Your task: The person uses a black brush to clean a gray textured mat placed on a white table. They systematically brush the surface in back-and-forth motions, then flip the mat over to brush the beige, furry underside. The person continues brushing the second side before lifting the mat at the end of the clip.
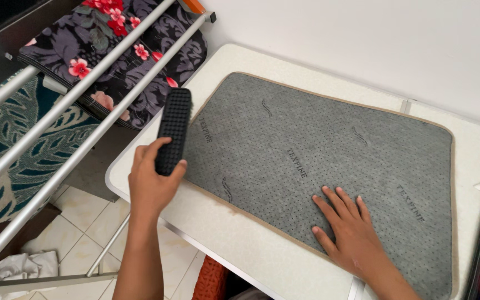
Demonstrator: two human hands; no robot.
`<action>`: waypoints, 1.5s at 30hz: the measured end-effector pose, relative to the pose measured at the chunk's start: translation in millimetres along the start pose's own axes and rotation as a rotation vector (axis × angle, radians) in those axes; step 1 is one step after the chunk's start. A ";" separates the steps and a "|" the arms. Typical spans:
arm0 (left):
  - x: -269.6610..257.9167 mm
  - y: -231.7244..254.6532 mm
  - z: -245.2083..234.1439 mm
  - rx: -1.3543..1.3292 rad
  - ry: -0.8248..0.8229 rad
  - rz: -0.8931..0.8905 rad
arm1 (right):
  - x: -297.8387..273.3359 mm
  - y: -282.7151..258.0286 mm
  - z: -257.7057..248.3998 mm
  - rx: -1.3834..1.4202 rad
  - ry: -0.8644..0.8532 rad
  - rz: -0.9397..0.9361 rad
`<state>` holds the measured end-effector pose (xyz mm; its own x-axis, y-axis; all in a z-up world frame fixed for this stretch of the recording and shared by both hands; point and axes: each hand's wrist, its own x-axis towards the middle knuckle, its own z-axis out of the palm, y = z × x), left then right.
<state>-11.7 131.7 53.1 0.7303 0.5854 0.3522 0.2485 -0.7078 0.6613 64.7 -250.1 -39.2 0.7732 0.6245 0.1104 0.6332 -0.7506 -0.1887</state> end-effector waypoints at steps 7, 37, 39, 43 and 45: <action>-52.5 54.7 50.0 -0.227 -0.499 0.056 | 0.2 -3.7 -5.0 0.030 0.007 0.000; -34.4 -12.5 34.3 0.011 -0.283 -0.111 | -1.0 -4.3 -6.7 0.028 -0.041 -0.001; -31.3 -20.9 28.8 0.008 -0.250 -0.153 | -0.2 -4.5 -6.6 0.029 -0.041 -0.003; -25.7 -28.9 20.8 0.004 -0.211 -0.238 | -0.6 -4.6 -7.9 0.031 -0.025 -0.007; -24.7 -29.3 19.1 0.028 -0.206 -0.243 | 0.3 -4.2 -9.5 0.035 -0.048 0.003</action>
<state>-24.9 130.5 12.4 0.7602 0.6482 0.0428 0.4468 -0.5695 0.6899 62.7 -248.8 -29.2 0.7721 0.6324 0.0633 0.6286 -0.7452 -0.2226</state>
